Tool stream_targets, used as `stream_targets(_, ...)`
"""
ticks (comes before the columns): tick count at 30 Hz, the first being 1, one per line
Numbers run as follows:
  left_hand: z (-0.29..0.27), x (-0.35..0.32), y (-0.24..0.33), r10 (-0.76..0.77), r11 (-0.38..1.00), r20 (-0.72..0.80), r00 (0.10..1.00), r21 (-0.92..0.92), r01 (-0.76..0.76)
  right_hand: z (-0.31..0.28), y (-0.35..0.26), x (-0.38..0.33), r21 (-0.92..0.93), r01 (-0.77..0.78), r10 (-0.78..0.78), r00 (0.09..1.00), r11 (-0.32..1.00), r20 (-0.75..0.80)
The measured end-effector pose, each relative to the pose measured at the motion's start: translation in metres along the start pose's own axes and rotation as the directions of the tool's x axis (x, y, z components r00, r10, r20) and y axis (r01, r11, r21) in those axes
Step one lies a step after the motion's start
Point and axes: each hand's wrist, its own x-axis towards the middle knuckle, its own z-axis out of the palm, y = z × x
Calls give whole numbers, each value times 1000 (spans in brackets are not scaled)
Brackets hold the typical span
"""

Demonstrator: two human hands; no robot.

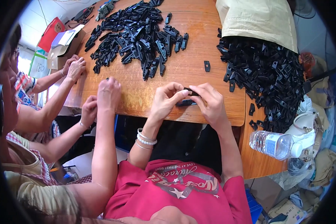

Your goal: Assembling small black plastic buckle components at a workbench.

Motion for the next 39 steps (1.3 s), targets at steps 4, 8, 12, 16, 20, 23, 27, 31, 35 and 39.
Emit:
stream_targets(4, -3, -12, -15, 197, 869, -3, 980, 463, -173, -4, 7, -11, 77, -236, 226, 967, 969, 119)
stream_targets(8, -14, -17, -32, 332, 641, 131, 934, 695, -326, -13, 33, -23, 63, -310, 295, 939, 949, 176)
stream_targets(12, -16, -10, -30, 380, 660, 226, 897, 613, -434, -6, 34, -18, 77, -263, 245, 950, 962, 193)
stream_targets(16, -17, -15, -32, 395, 655, 185, 900, 631, -417, 9, 34, -23, 67, -220, 206, 963, 973, 171)
stream_targets(20, -27, -19, -30, 120, 990, -138, 983, 92, -108, 3, 45, -1, 94, -278, 277, 961, 956, 21)
stream_targets(23, -51, 1, -15, 24, 956, -341, 940, -268, -122, 16, 67, 40, -412, -315, 231, 943, 855, -241)
stream_targets(27, -59, 43, -6, -58, 937, -315, 947, -344, -57, 24, 94, 53, -563, -155, 150, 987, 811, -56)
stream_targets(31, -51, 57, -17, 432, 393, -196, 880, 919, 12, 32, 81, 46, 6, -382, 379, 917, 924, -125)
stream_targets(35, -49, 39, -26, 353, 497, -34, 935, 853, -157, 25, 71, 26, 775, -420, 701, 712, 472, -41)
stream_targets(39, -44, 10, -9, 115, 733, 170, 979, 651, -199, 16, 64, 14, 887, -403, 654, 738, 227, 168)
